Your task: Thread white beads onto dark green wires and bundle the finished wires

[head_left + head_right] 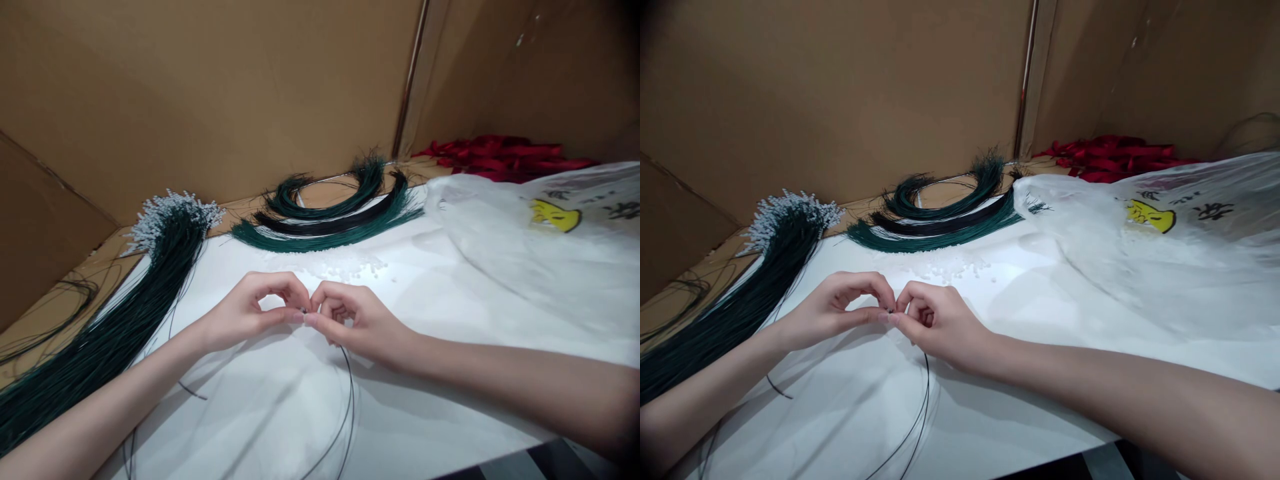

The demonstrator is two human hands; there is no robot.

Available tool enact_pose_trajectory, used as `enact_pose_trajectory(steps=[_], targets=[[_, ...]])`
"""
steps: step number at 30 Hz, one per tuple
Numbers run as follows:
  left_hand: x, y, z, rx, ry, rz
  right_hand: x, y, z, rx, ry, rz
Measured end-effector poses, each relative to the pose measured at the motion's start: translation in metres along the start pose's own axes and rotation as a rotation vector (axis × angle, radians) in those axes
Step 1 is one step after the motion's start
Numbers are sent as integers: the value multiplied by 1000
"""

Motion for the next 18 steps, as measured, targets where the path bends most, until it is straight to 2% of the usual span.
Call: enact_pose_trajectory(steps=[18], targets=[[-2, 0, -2, 24, 3, 25, 1, -1, 1, 25, 0, -7]])
Point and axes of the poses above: each hand's wrist, its own x-axis towards the middle knuckle, its own z-axis out of the palm, y = z × x, the point moved 7 cm from there along x, towards the middle knuckle, and after that the axes turned 6 degrees about -y, right-handed, at the moved point
